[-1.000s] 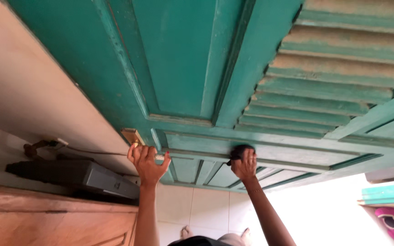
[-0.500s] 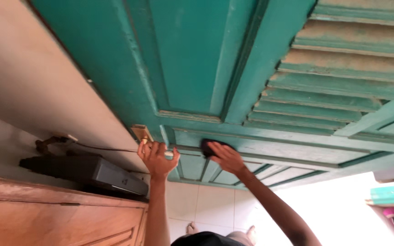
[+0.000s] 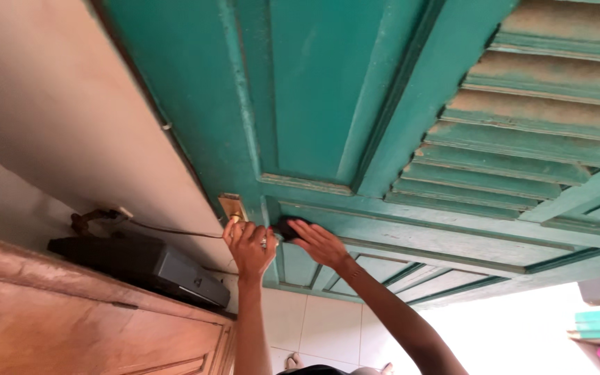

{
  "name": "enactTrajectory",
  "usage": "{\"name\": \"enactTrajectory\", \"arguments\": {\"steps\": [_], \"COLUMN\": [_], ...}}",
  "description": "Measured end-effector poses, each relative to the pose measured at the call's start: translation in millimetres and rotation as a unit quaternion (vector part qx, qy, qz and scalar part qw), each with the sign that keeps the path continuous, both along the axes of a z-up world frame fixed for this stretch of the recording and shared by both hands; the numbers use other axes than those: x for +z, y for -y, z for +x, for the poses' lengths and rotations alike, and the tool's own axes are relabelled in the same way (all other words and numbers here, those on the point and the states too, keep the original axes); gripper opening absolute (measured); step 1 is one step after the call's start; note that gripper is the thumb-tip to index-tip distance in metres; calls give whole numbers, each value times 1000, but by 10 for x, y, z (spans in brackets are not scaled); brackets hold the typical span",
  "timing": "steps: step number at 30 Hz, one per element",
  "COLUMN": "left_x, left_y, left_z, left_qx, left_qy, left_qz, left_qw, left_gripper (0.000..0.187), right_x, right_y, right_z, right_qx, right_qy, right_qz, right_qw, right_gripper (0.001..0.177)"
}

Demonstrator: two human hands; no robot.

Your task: The person wipes the panels and flat surfaces of a green wooden door by hand with a black cloth.

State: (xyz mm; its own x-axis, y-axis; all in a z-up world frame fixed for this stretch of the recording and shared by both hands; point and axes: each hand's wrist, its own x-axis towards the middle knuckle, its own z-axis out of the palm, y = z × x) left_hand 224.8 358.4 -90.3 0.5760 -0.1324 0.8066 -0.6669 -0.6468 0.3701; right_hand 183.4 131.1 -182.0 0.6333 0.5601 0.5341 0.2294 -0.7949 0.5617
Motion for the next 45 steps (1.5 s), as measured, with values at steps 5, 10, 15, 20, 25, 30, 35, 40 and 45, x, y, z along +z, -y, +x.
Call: {"name": "enactTrajectory", "arguments": {"steps": [5, 10, 15, 20, 25, 30, 35, 40, 45], "left_x": [54, 69, 24, 63, 161, 127, 88, 130, 170], "left_y": [-19, -15, -52, -62, -32, -50, -82, -97, -54], "left_z": [-47, -30, -16, -28, -55, -57, -4, -33, -47], "left_qx": [-9, -16, -19, -30, -35, -31, -37, -36, -28], "left_qy": [-25, -31, -40, -41, -47, -47, -29, -25, -46], "left_qz": [-13, -18, -4, -11, -15, -2, -6, -12, -1], "left_qw": [1000, 999, 999, 999, 998, 998, 999, 999, 999], "left_gripper": [18, 19, 18, 18, 17, 17, 16, 18, 19], "right_x": [26, 307, 114, -415, -407, -280, -253, -388, 150], "right_y": [400, -31, -297, 260, 720, -107, -326, 267, 1190], "right_z": [-291, 93, 213, -325, -533, 65, 44, -559, -1282], "right_qx": [-2, -11, 18, -69, -140, -153, -13, -90, -247], "right_qy": [-44, 37, 78, -181, -31, -24, -62, -172, 115], "right_qz": [61, 88, 45, 160, 224, 257, 147, 370, 253], "right_qw": [997, 995, 996, 968, 964, 954, 987, 908, 928], "right_gripper": [13, 9, 22, 30, 27, 12, 17, 46, 50]}}
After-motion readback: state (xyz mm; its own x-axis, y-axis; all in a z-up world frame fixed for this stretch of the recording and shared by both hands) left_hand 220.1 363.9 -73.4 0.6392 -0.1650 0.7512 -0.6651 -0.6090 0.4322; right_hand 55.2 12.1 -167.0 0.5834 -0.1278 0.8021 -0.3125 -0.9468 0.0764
